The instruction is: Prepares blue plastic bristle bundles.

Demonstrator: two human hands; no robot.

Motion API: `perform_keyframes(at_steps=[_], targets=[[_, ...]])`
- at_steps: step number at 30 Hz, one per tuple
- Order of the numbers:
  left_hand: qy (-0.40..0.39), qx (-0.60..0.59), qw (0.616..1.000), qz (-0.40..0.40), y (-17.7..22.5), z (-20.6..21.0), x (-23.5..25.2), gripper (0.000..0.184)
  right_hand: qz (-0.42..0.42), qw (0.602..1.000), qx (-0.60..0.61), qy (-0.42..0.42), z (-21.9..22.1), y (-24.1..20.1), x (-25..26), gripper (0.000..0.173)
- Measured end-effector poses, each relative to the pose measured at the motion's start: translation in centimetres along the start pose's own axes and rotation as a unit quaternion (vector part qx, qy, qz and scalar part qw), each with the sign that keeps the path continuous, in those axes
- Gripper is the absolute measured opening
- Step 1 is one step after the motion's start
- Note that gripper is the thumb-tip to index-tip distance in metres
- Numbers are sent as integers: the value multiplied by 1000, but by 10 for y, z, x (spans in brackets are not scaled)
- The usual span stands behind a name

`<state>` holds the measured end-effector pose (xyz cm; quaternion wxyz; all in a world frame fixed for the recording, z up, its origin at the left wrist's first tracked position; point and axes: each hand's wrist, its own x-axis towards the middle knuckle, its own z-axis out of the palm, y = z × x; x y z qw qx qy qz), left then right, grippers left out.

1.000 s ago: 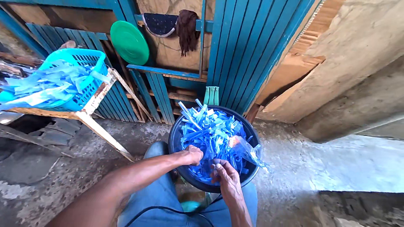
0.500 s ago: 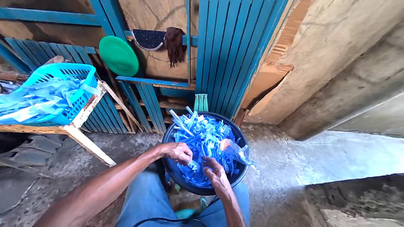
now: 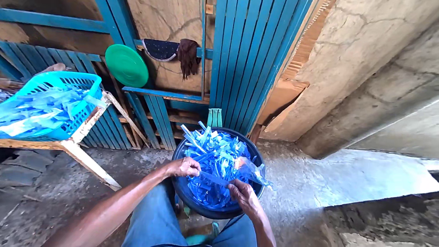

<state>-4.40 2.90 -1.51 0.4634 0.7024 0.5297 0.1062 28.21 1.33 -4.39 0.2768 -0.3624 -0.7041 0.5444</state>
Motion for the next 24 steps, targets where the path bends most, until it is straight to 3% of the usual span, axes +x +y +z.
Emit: perform_keyframes(at_steps=[3, 5, 7, 9, 14, 19, 24], targets=[[58, 18, 996, -71, 21, 25, -2, 32, 42, 995, -90, 28, 6, -1, 3, 30], [64, -108, 987, -97, 44, 52, -8, 38, 58, 987, -146, 28, 16, -3, 7, 33], [8, -256, 958, -132, 60, 77, -9, 58, 84, 978, -192, 15, 27, -12, 7, 34], [-13, -348, 925, -150, 64, 93, -2, 63, 125, 961, -248, -7, 36, -27, 4, 35], [41, -422, 900, -103, 66, 102, 8, 28, 157, 933, -322, -43, 54, -44, -20, 43], [73, -495, 853, -146, 79, 80, 2, 31, 90, 963, -254, -14, 58, -27, -44, 38], [125, -497, 850, -119, 71, 72, -6, 26, -15, 989, -55, 134, 50, -2, -61, 31]])
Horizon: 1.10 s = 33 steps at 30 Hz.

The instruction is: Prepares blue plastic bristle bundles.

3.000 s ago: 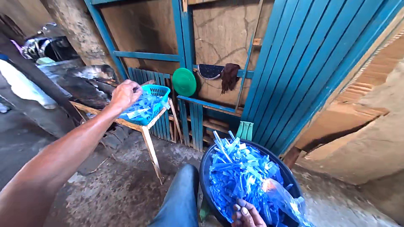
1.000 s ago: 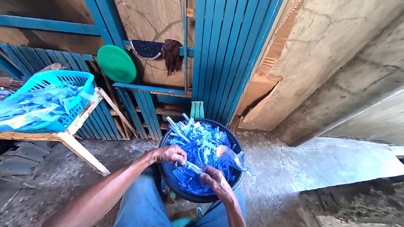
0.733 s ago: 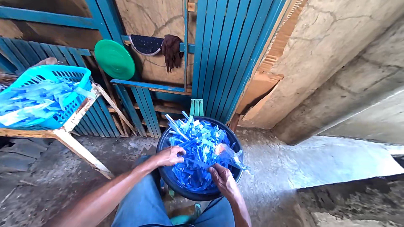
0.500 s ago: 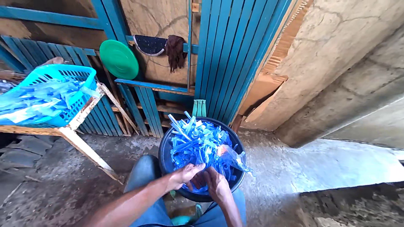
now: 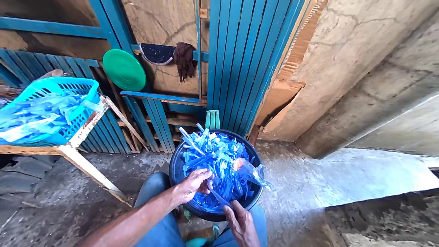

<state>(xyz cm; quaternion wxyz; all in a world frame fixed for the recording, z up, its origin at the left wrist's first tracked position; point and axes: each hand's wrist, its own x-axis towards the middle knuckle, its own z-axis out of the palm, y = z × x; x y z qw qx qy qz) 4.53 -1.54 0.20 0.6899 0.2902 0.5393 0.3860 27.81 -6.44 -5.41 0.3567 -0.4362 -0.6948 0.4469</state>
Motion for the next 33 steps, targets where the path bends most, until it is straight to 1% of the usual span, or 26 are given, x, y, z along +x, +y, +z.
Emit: perform_keyframes(at_steps=[2, 3, 5, 7, 9, 10, 12, 15, 18, 19, 21, 22, 23, 25, 26, 27, 30, 33], targets=[[6, -1, 1000, 3, -3, -1, -3, 23, -33, 987, 146, 56, 0, 1, 0, 22], [-1, 5, 1000, 4, -7, -2, -4, 21, -49, 974, 211, 61, 1, 1, 1, 23], [-38, 32, 999, 15, -12, -2, -6, 17, -59, 938, 335, 63, 6, -2, 5, 29], [-91, 77, 993, 29, -15, -1, -10, 15, -55, 893, 440, 74, 10, -9, 10, 27], [-129, 134, 982, 37, -14, 3, -16, 18, -63, 853, 511, 86, 13, -15, 16, 23], [-135, 172, 975, 47, -13, 4, -18, 17, -70, 841, 529, 91, 14, -16, 19, 20], [-116, 280, 950, 76, -13, 6, -20, 18, -78, 830, 544, 97, 17, -18, 23, 14], [-74, 423, 898, 97, -12, 5, -18, 26, -78, 848, 517, 87, 19, -21, 21, 15], [-54, 502, 856, 111, -14, 2, -17, 32, -65, 867, 487, 80, 21, -25, 15, 23], [-56, 521, 842, 125, -15, 2, -17, 33, -60, 869, 484, 83, 20, -25, 14, 29], [-65, 552, 816, 159, -16, 0, -20, 34, -47, 872, 480, 80, 19, -22, 15, 51], [-67, 563, 806, 169, -15, -1, -22, 34, -40, 871, 482, 82, 19, -20, 15, 55], [-66, 571, 800, 172, -14, 0, -25, 33, -34, 869, 486, 86, 18, -18, 16, 51], [-55, 580, 794, 172, -11, 1, -28, 31, -31, 870, 485, 89, 16, -15, 17, 30], [-51, 585, 790, 179, -10, 1, -30, 31, -35, 872, 481, 84, 14, -14, 18, 23], [-51, 586, 786, 193, -9, 1, -31, 31, -45, 874, 478, 75, 13, -13, 19, 19], [-55, 589, 761, 266, -13, 0, -35, 28, -77, 882, 463, 45, 12, -14, 24, 17], [-46, 600, 720, 344, -18, 3, -39, 26, -114, 915, 386, 20, 15, -20, 32, 18]])
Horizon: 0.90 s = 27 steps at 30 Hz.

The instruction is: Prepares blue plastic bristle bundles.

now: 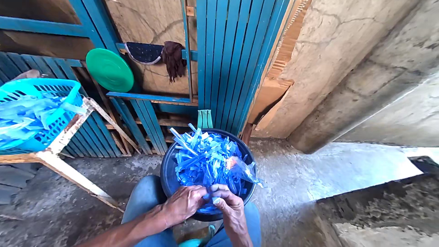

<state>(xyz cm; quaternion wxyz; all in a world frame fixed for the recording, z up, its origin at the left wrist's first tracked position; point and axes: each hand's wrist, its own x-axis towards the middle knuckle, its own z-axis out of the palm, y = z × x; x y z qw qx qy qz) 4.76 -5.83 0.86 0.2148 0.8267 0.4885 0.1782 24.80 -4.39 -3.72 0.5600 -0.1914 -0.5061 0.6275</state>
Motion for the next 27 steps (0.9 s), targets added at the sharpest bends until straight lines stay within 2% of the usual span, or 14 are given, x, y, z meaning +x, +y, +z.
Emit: perform_keyframes(at_steps=[4, 8, 11, 15, 19, 22, 25, 27], targets=[[54, 92, 994, 27, 10, -1, -1, 29, -3, 997, -73, 23, 7, 10, 4, 20], [137, 149, 978, 42, 9, 3, 1, 21, 67, 981, -160, 87, 17, 14, 0, 20], [197, 120, 971, 70, 6, 5, 2, 17, 105, 987, -97, 78, 16, 17, -3, 19], [191, 0, 972, 133, 0, 6, 4, 24, 149, 988, 42, 23, 9, 15, -4, 19], [198, -16, 970, 142, -2, 5, 5, 22, 170, 982, 76, -1, 9, 12, -5, 32], [198, 16, 974, 106, 1, 3, 7, 21, 153, 987, 51, -10, 9, 13, -5, 42], [158, 18, 987, 16, 8, -4, 5, 21, 140, 990, -18, -10, 6, 11, -4, 27], [81, -61, 993, -59, 12, -13, 5, 19, 143, 989, -16, -23, 1, 10, -3, 22]])
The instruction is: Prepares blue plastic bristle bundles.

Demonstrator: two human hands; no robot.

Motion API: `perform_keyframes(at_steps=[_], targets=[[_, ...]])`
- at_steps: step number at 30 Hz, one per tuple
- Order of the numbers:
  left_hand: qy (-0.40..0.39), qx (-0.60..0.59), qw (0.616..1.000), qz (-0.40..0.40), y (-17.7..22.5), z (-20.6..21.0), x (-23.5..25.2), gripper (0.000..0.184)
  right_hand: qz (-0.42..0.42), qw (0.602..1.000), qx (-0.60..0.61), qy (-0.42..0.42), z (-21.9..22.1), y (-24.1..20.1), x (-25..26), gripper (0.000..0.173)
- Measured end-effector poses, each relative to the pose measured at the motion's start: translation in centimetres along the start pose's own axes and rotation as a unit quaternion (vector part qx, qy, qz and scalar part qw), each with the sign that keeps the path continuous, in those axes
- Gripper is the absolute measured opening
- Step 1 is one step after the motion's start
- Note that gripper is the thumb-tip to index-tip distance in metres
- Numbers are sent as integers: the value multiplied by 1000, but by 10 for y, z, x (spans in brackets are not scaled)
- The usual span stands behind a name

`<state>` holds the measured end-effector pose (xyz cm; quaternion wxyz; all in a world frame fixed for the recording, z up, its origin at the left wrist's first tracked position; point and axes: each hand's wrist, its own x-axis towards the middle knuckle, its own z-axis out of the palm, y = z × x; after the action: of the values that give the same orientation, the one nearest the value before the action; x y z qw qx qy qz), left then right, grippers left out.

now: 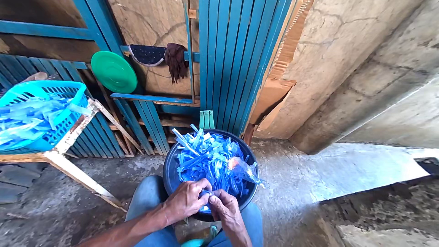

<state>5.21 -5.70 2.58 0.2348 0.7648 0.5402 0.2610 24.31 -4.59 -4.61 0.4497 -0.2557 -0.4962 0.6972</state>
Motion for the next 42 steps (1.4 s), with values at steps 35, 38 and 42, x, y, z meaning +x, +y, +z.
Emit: perform_keyframes(at_steps=[35, 38, 42], targets=[[169, -187, 940, 231, 7, -65, -7, 16, -8, 980, 196, -35, 18, 13, -2, 50], [251, -35, 957, 140, -1, -128, -14, 21, 27, 995, 99, -8, 18, 14, -3, 62], [354, 140, 924, -7, -20, -242, -21, 20, 57, 994, 93, 16, 13, 13, -4, 37]])
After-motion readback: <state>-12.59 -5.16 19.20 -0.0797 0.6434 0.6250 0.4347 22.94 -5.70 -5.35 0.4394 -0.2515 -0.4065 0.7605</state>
